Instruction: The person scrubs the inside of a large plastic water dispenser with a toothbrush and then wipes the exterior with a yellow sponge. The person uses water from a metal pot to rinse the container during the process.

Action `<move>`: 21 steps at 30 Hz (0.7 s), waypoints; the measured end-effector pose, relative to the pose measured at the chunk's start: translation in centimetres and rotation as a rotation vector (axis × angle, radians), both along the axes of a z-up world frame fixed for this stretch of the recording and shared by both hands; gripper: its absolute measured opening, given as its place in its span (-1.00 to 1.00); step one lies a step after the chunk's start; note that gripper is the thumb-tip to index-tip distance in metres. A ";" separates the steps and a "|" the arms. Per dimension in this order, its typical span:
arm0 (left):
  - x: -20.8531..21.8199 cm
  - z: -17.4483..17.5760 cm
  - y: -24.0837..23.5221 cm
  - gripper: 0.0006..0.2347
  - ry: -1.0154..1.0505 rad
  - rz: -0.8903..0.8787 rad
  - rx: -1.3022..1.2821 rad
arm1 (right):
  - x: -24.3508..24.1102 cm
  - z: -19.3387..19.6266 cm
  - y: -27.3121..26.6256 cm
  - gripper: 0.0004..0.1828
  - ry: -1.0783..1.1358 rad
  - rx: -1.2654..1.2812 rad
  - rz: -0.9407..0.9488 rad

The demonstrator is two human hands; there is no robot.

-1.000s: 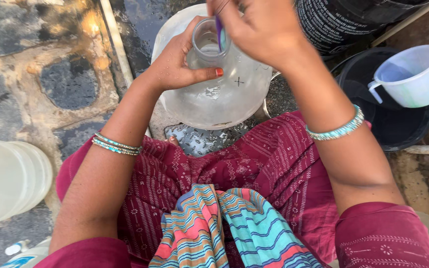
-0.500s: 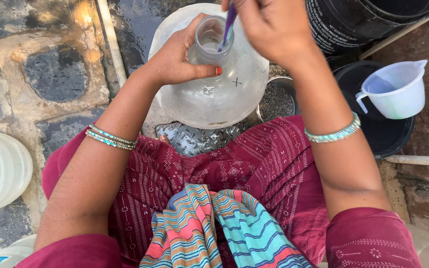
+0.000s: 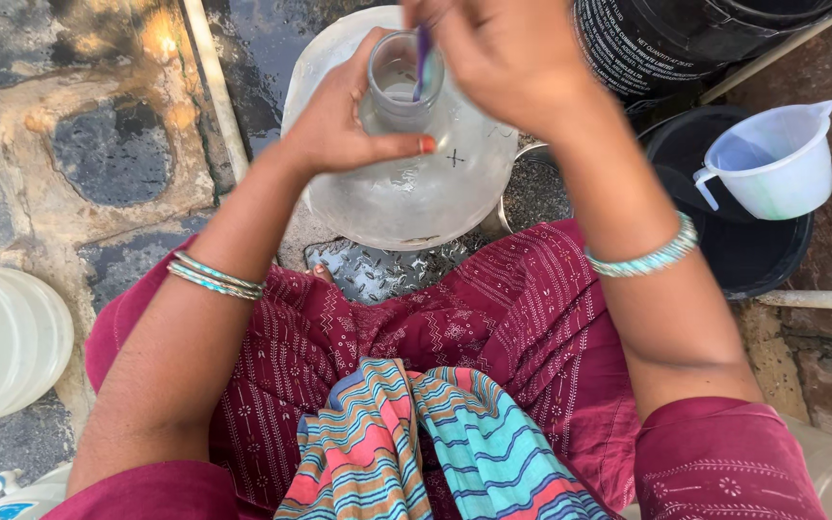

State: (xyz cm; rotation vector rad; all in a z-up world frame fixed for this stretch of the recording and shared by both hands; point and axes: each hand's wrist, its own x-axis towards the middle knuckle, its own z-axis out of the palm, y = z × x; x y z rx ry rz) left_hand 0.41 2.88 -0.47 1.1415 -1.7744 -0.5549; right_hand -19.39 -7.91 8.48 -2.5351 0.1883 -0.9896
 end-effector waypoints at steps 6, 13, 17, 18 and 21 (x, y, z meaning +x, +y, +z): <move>-1.7 -1.3 -0.8 -0.35 0.114 0.214 -0.088 | 1.7 -2.9 -1.5 -0.74 0.049 -0.027 -0.036; 2.1 -1.3 -1.4 -0.13 0.360 -0.130 0.096 | 1.0 0.2 1.3 -0.77 0.126 0.231 0.108; 2.1 -1.5 -1.5 -0.10 0.302 -0.195 0.193 | 1.2 -0.1 1.6 -0.74 0.119 0.269 0.050; 2.0 -1.6 -1.5 -0.14 0.259 -0.183 0.215 | 1.2 -0.2 1.5 -0.72 0.138 0.167 0.003; 1.5 -1.4 -1.8 -0.17 0.203 -0.140 0.302 | 1.0 -0.4 1.2 -0.74 0.193 0.058 -0.016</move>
